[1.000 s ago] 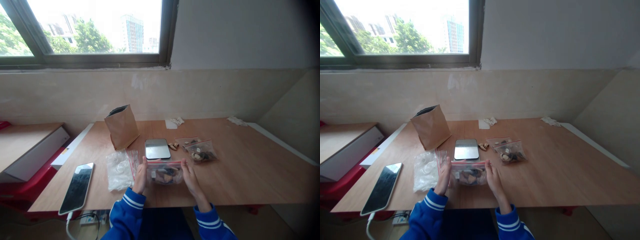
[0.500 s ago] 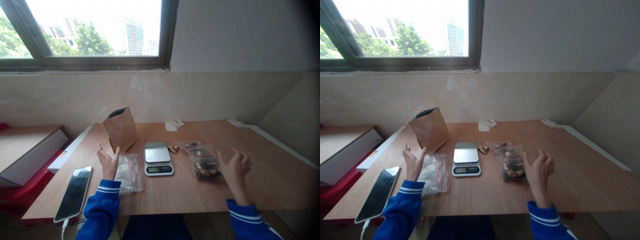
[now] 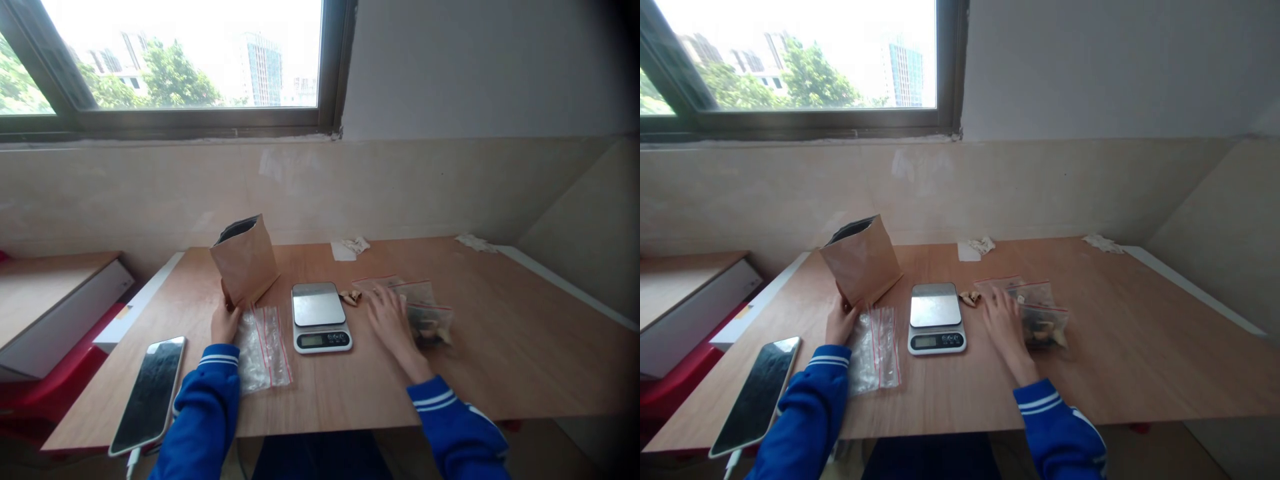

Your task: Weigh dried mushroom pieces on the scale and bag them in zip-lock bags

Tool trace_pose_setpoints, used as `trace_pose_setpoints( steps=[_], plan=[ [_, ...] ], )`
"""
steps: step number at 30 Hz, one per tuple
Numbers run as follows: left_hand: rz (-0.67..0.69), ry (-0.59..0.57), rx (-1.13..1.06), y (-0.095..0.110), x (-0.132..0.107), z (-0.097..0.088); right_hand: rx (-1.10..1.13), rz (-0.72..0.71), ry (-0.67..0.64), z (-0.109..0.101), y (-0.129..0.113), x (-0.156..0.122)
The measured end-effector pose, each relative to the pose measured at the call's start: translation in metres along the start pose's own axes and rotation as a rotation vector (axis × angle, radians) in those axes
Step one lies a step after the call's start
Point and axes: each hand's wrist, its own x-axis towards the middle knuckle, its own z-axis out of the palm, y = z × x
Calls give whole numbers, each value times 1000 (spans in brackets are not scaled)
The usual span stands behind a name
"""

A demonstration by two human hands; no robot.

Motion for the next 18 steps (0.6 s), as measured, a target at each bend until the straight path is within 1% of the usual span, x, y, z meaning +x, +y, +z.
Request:
trace_pose_setpoints(
  steps=[1, 2, 3, 6, 8, 10, 11, 12, 13, 16, 17, 18],
  plan=[
    [2, 6, -10, -1, 0, 0, 29, -81, -46, 4, -6, 6],
    [3, 16, -18, -1, -1, 0, 46, -131, -86, 9, -11, 11],
    [5, 22, -25, -1, -1, -1, 54, -150, -116, 14, -15, 16],
    [22, 5, -71, 0, -1, -2, 77, -105, -160, 26, -21, 28],
    [43, -12, -113, 3, -2, -3, 121, -25, -138, 25, -24, 37],
    [64, -18, -138, 6, -4, -5, 204, 67, -77, 18, -31, 45],
    [72, -23, -145, 8, -5, -6, 264, 81, -53, 13, -36, 49],
    [79, -32, -154, 9, -5, -7, 330, 62, -50, 8, -42, 51],
    [88, -42, -166, 10, -6, -7, 391, 14, -74, 3, -49, 53],
    [128, -51, -216, 10, -5, -7, 481, -167, -203, -13, -73, 50],
    [140, -45, -229, 10, -5, -7, 494, -181, -205, -19, -81, 48],
    [151, -40, -237, 9, -5, -6, 520, -168, -169, -26, -88, 45]
  ],
)
